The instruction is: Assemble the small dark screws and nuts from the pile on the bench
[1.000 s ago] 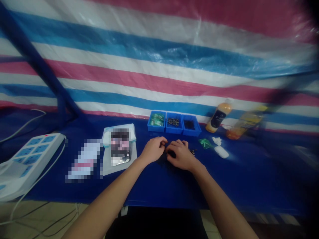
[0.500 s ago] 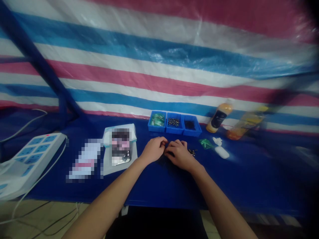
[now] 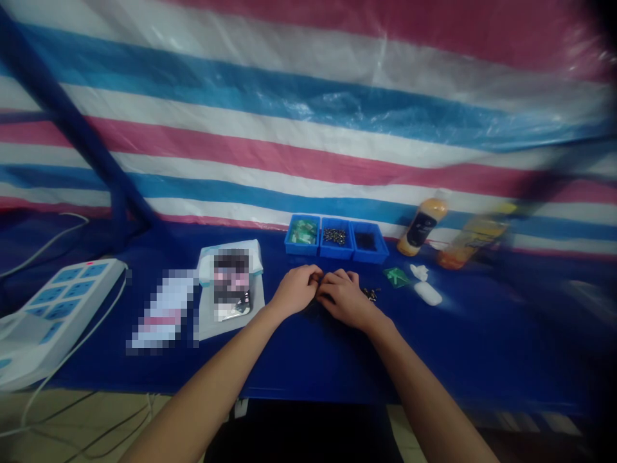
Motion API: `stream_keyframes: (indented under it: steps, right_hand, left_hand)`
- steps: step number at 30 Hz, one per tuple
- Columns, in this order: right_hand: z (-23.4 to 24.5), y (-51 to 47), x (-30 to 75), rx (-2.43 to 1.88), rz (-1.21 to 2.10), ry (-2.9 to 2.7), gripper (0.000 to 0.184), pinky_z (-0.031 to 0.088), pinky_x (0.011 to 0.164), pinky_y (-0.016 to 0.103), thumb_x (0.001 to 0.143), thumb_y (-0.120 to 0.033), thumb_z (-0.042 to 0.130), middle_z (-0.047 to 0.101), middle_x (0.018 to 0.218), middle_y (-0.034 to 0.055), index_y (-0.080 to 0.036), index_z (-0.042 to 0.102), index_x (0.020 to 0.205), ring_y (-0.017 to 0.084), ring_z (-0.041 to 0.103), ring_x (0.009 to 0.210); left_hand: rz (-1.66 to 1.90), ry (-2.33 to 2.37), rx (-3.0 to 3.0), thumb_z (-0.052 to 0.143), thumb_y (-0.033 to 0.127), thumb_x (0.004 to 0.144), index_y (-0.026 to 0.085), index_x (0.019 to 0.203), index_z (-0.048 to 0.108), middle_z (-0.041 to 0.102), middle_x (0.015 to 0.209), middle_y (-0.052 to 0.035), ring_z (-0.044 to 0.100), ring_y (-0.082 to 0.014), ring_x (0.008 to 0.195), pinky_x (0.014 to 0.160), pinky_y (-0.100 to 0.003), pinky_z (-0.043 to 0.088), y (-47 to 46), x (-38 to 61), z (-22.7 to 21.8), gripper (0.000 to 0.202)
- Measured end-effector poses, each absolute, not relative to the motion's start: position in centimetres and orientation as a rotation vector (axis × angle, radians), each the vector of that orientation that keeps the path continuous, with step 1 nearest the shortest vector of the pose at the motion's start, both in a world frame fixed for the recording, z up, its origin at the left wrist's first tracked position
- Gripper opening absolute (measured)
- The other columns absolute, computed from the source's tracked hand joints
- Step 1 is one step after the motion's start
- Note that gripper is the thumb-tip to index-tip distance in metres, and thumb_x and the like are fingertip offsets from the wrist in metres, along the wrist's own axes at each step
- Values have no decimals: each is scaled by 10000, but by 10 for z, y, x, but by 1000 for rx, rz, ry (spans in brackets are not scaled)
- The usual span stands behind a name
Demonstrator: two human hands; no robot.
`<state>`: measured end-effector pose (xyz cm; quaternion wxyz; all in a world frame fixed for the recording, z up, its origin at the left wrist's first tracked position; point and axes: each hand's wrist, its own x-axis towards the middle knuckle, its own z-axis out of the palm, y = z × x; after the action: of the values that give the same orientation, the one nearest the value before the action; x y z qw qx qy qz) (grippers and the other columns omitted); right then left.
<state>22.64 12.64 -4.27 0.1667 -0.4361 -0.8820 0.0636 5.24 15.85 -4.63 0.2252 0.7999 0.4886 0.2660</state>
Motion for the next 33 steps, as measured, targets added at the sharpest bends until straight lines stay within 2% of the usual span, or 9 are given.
stream_keyframes:
  steps: [4,8,12,15,19,24,29,33]
  right_hand:
    - [-41,124,227,-1268,181,-2505,170,252,864,389,957,-270,490,606,1019,50,-208,638,901,200,448,975]
    - [-39,126,233,-1277,264,-2385,130,248,890,393,944,-251,511,645,1019,32,-228,639,932,193,476,994]
    - [-39,131,239,-1301,373,-2270,109,245,921,414,894,-234,569,686,952,15,-249,665,941,194,528,990]
    - [-38,133,243,-1320,417,-2162,118,257,960,437,845,-213,602,699,944,20,-246,682,926,201,561,977]
    - [-34,134,246,-1297,450,-2002,134,362,926,400,829,-211,588,699,957,30,-234,677,928,200,592,935]
    - [-33,136,247,-1212,498,-1866,144,437,865,341,834,-266,586,692,943,25,-224,665,947,184,608,889]
    - [-33,135,244,-1250,576,-1787,235,448,844,330,877,-405,572,689,942,38,-220,654,999,189,611,867]
    - [-32,133,243,-1361,574,-1875,317,423,786,305,941,-451,465,660,795,1,-219,642,818,171,588,788]
  left_hand:
    - [744,1345,2209,473,62,802,222,959,664,704,964,-20,648,-184,891,797,-291,480,160,52,-48,294]
    - [761,1348,2200,482,83,828,227,976,670,704,998,-20,645,-186,925,827,-290,480,161,52,-49,279]
    - [814,1380,2158,441,217,931,221,1017,668,693,1043,-34,626,-197,968,862,-308,463,161,54,-46,243]
    - [827,1356,2164,375,322,983,216,956,667,687,959,-34,611,-200,921,842,-320,449,159,55,-41,312]
    - [805,1323,2217,375,382,988,210,910,668,668,893,-32,583,-205,887,844,-338,428,155,57,-35,347]
    - [844,1224,2282,443,334,967,217,936,673,670,950,-21,564,-199,910,885,-350,409,153,59,-31,260]
    - [886,1221,2258,485,284,946,202,922,659,670,947,-29,569,-194,916,864,-337,424,153,59,-30,193]
    - [928,1193,2244,494,301,947,199,917,654,671,950,-28,577,-189,920,877,-335,429,152,60,-30,193]
